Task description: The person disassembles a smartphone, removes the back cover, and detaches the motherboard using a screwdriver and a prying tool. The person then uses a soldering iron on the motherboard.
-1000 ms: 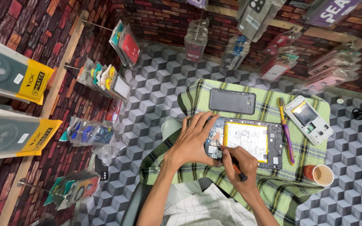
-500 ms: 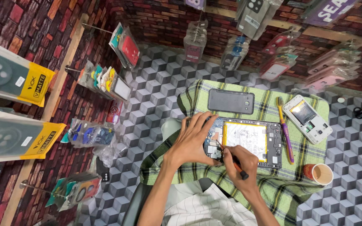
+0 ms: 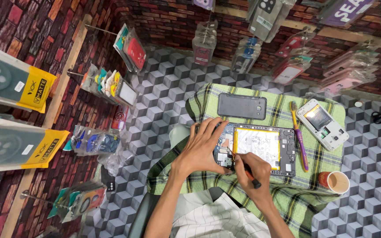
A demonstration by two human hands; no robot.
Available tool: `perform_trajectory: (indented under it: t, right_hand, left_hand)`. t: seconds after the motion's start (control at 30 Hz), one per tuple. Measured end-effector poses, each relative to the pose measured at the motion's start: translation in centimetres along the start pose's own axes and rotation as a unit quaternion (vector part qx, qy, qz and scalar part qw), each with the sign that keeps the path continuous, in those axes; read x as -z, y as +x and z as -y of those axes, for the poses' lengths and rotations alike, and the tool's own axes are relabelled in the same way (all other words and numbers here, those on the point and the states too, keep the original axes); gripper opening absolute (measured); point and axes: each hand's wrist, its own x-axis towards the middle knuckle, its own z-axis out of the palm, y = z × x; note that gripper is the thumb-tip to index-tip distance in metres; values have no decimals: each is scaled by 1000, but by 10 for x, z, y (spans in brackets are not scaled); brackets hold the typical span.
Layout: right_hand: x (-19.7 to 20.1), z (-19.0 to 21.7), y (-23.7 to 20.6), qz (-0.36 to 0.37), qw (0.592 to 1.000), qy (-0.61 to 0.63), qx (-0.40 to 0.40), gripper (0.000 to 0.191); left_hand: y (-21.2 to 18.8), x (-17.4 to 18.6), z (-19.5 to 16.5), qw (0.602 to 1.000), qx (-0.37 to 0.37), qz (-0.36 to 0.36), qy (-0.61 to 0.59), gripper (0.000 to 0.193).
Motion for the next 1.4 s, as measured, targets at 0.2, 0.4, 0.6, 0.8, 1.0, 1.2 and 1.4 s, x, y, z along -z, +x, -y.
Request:
perform_trajectory:
  t: [0.2,0.4,0.6,0.8,1.0,1.2,1.4]
  right_hand:
    - [0,-8,-3,-6,998,9,-55,12]
    - [1,-12,-5,-19,999,27,-28,12]
    - [3,-9,-2,-8,999,19,-30,11]
    - [-4,-1,-1,-24,1000,3,2,10]
    - [1,-3,-1,-10,1000,15,-22,10]
    - [1,-6,-1,-11,1000,17,-19,11]
    - [3,-5,-2,-10,999,20,-24,10]
  left_hand:
    - [0,1,0,1000,8,5,-5,131]
    - [1,1,0,1000,9,5,-10,131]
    - [-1,0,2,1000,-8,-5,-17,131]
    - [0,0,2,1000,-4,1,-15,133]
    - [1,1,1,1000,0,-1,-12,131]
    - [1,1,1,1000,-9,-11,-10,130]
    - [0,1,2,1000,-5,-6,-17,130]
